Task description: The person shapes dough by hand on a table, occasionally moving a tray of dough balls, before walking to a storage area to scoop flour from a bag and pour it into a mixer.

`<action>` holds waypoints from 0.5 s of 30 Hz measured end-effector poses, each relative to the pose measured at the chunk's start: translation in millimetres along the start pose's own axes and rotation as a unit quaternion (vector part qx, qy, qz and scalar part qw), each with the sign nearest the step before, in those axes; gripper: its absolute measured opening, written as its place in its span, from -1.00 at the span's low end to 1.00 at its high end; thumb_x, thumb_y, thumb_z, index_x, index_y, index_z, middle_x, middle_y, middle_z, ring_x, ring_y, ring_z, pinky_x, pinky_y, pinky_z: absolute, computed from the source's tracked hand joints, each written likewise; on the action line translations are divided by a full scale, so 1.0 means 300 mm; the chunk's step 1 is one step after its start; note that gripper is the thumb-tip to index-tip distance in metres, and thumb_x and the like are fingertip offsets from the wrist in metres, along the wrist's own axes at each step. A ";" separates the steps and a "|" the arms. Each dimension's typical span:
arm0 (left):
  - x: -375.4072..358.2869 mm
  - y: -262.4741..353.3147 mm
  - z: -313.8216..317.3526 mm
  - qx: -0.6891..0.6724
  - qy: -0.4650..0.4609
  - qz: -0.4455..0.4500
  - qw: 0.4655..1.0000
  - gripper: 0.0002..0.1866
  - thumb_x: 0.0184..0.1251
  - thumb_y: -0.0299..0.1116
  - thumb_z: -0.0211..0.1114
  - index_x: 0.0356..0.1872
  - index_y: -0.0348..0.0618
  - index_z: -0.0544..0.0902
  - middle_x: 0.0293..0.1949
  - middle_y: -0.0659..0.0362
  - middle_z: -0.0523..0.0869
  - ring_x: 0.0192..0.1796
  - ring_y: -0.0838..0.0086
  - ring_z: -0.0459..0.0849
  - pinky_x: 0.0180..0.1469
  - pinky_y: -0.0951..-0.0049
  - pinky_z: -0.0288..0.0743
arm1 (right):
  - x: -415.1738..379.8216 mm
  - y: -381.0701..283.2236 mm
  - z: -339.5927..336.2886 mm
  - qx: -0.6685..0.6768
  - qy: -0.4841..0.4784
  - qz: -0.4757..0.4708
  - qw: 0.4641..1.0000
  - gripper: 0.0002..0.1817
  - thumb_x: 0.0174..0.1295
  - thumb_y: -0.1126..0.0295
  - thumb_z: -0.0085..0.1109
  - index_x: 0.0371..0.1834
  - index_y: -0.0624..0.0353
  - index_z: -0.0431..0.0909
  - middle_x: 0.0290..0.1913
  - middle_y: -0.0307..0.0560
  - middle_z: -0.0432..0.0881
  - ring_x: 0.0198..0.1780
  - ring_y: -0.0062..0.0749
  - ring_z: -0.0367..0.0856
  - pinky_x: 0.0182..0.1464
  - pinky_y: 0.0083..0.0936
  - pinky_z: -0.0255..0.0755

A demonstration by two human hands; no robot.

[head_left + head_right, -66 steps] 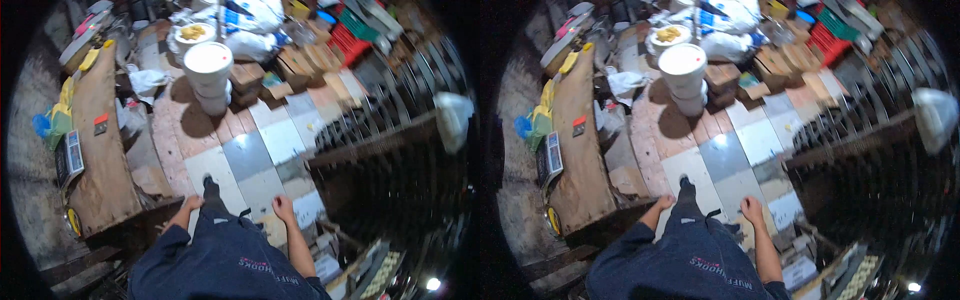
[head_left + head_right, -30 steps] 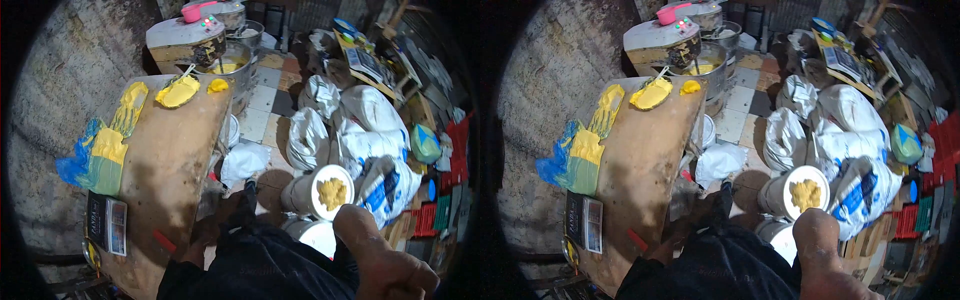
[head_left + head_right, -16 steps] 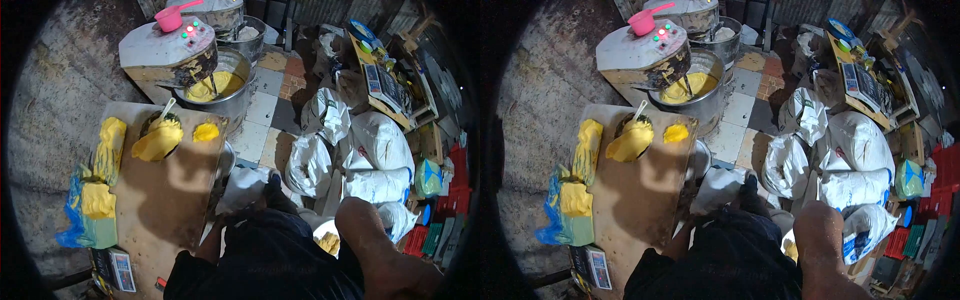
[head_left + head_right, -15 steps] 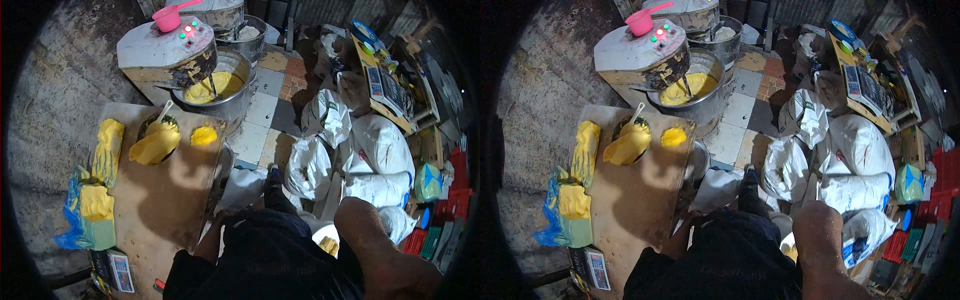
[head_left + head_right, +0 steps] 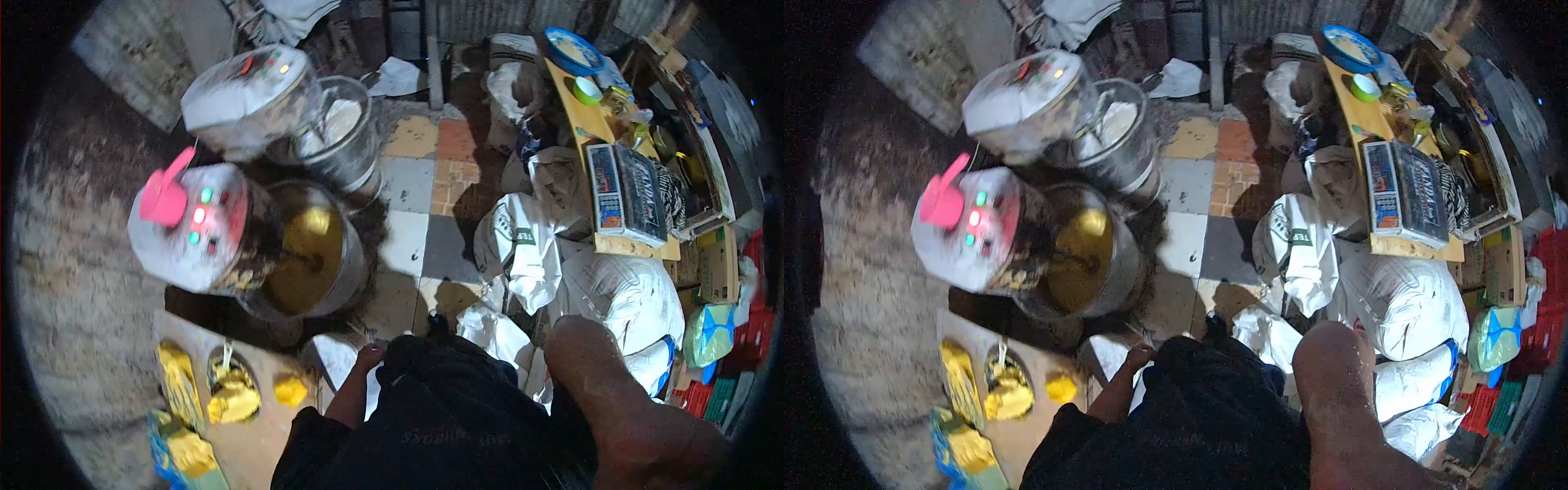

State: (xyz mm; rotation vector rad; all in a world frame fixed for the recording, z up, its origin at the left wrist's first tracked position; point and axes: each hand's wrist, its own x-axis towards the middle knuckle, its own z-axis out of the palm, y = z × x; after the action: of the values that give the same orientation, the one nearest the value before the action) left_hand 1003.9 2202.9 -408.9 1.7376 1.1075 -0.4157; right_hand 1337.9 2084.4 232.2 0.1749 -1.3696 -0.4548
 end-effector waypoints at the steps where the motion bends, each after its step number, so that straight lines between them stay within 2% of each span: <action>1: 0.054 0.078 -0.025 -0.064 0.085 -0.090 0.990 -0.58 0.19 0.07 0.34 -0.17 -0.07 0.72 -0.11 0.03 0.75 -0.01 0.23 0.71 0.08 0.29 0.55 | 0.032 0.099 -0.050 -0.060 -0.006 -0.114 0.992 -0.55 0.43 0.12 0.03 -0.36 0.39 0.49 -0.75 -0.22 0.21 -0.47 -0.26 0.38 0.42 -0.03 0.23; 2: 0.124 0.116 -0.071 -0.096 0.084 -0.081 0.989 -0.59 0.20 0.04 0.32 -0.16 -0.08 0.71 -0.13 0.02 0.75 -0.03 0.22 0.71 0.06 0.26 0.56 | 0.052 0.169 -0.097 -0.114 -0.014 -0.228 0.967 -0.57 0.43 0.12 0.03 -0.30 0.39 0.50 -0.74 -0.20 0.23 -0.46 -0.26 0.39 0.42 -0.03 0.22; 3: 0.249 0.078 -0.088 -0.094 0.083 -0.045 0.991 -0.59 0.22 0.04 0.31 -0.14 -0.07 0.71 -0.14 0.01 0.76 -0.02 0.21 0.71 0.05 0.24 0.56 | 0.038 0.153 -0.142 -0.118 -0.021 -0.233 0.965 -0.57 0.43 0.12 0.03 -0.30 0.39 0.50 -0.74 -0.20 0.23 -0.46 -0.26 0.39 0.42 -0.03 0.22; 4: 0.340 0.064 -0.110 -0.095 0.080 -0.014 0.992 -0.59 0.23 0.04 0.30 -0.13 -0.06 0.71 -0.15 0.00 0.76 -0.02 0.21 0.71 0.05 0.23 0.56 | 0.004 0.090 -0.187 -0.005 -0.051 -0.143 0.988 -0.52 0.42 0.06 0.03 -0.17 0.39 0.51 -0.64 -0.06 0.31 -0.16 -0.14 0.43 0.46 -0.01 0.12; 5: 0.401 0.139 -0.169 -0.040 0.093 -0.004 0.995 -0.62 0.25 0.01 0.29 -0.12 -0.04 0.71 -0.14 -0.01 0.76 0.00 0.18 0.71 0.05 0.22 0.54 | -0.019 0.077 -0.231 0.108 -0.079 -0.046 0.990 -0.46 0.40 -0.01 0.02 -0.05 0.39 0.52 -0.54 0.09 0.39 0.14 -0.03 0.47 0.51 0.01 0.03; 6: 0.329 0.385 -0.285 -0.039 0.090 -0.075 0.992 -0.64 0.25 -0.02 0.29 -0.10 -0.04 0.71 -0.11 -0.02 0.76 0.02 0.13 0.69 0.09 0.21 0.52 | -0.030 0.124 -0.272 0.106 -0.081 -0.043 0.990 -0.46 0.40 -0.01 0.02 -0.05 0.39 0.52 -0.54 0.09 0.39 0.14 -0.03 0.47 0.51 0.01 0.03; 8: 0.446 0.468 -0.377 -0.095 0.114 -0.031 0.988 -0.64 0.24 -0.05 0.30 -0.08 -0.05 0.71 -0.10 -0.04 0.75 0.04 0.11 0.69 0.11 0.19 0.51 | -0.067 0.230 -0.356 0.107 -0.064 -0.008 0.992 -0.53 0.41 0.01 0.02 -0.18 0.33 0.48 -0.55 0.02 0.39 0.01 -0.12 0.47 0.44 -0.01 0.12; 9: 0.555 0.471 -0.398 -0.127 0.109 -0.061 0.984 -0.62 0.22 -0.06 0.32 -0.07 -0.08 0.72 -0.11 -0.07 0.75 0.04 0.10 0.68 0.11 0.18 0.50 | -0.093 0.286 -0.400 0.104 -0.055 0.008 0.993 -0.55 0.42 0.03 0.02 -0.25 0.30 0.46 -0.56 -0.01 0.39 -0.05 -0.17 0.47 0.40 -0.02 0.17; 12: 0.884 0.477 -0.503 -0.071 0.077 -0.037 0.994 -0.63 0.22 -0.10 0.33 -0.07 -0.12 0.72 -0.11 -0.09 0.75 0.05 0.10 0.68 0.12 0.19 0.49 | -0.192 0.493 -0.558 0.092 -0.037 0.044 0.994 -0.58 0.43 0.07 0.02 -0.44 0.21 0.39 -0.59 -0.11 0.38 -0.24 -0.31 0.46 0.29 -0.05 0.31; 13: 0.953 0.539 -0.571 -0.096 0.064 0.064 0.991 -0.62 0.21 -0.11 0.34 -0.04 -0.12 0.71 -0.15 -0.09 0.75 0.00 0.14 0.69 0.10 0.22 0.50 | -0.228 0.575 -0.617 0.088 -0.035 0.054 0.994 -0.57 0.43 0.08 0.02 -0.51 0.18 0.37 -0.60 -0.14 0.38 -0.31 -0.36 0.45 0.26 -0.07 0.36; 14: 1.011 0.603 -0.612 -0.150 0.071 -0.009 0.986 -0.61 0.21 -0.12 0.35 -0.02 -0.11 0.70 -0.19 -0.06 0.76 -0.07 0.21 0.70 0.06 0.25 0.51 | -0.264 0.662 -0.678 0.084 -0.033 0.065 0.994 -0.55 0.44 0.10 0.01 -0.58 0.15 0.35 -0.60 -0.17 0.38 -0.37 -0.41 0.45 0.22 -0.08 0.41; 15: 1.057 0.727 -0.702 -0.092 0.049 -0.005 0.995 -0.61 0.21 -0.11 0.35 -0.03 -0.10 0.70 -0.21 -0.04 0.75 -0.10 0.24 0.70 0.04 0.27 0.52 | -0.319 0.732 -0.782 0.072 -0.039 0.061 0.995 -0.55 0.44 0.10 0.01 -0.58 0.15 0.35 -0.60 -0.17 0.38 -0.37 -0.41 0.45 0.22 -0.08 0.41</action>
State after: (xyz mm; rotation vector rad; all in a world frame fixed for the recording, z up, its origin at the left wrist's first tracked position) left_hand 1306.2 2520.7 -415.4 1.6036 1.1861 -0.2280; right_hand 1599.2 2288.4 181.5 0.1922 -1.4818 -0.2620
